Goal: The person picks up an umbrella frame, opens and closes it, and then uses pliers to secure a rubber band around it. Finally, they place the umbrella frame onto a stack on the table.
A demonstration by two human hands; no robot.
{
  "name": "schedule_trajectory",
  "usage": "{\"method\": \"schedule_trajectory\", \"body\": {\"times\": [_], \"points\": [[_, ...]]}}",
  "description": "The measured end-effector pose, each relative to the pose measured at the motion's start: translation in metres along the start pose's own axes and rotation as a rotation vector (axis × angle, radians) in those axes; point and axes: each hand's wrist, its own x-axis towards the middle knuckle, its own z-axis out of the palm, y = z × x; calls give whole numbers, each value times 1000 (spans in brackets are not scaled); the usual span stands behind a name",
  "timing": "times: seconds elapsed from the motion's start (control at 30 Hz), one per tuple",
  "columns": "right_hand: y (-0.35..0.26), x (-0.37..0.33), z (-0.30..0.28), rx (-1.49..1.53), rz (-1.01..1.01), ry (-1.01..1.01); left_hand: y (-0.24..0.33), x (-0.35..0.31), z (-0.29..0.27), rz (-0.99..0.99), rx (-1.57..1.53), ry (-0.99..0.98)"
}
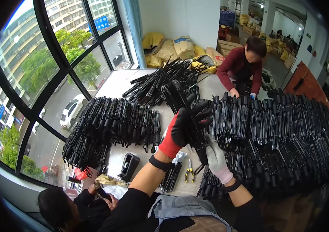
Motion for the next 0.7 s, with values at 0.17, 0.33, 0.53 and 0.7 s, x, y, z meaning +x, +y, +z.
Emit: {"method": "schedule_trajectory", "body": {"times": [0.17,0.33,0.53,0.7], "points": [[-18,15,-12,281,117,-104,8,-23,-59,-145,-4,-97],[-34,43,-49,278,255,-226,4,-45,-72,-281,463,109],[-70,82,-59,-233,56,-364,-1,-64,-72,-359,557,105],[-104,99,-38,-964,-368,-598,-7,-72,-81,-309,858,64]]}}
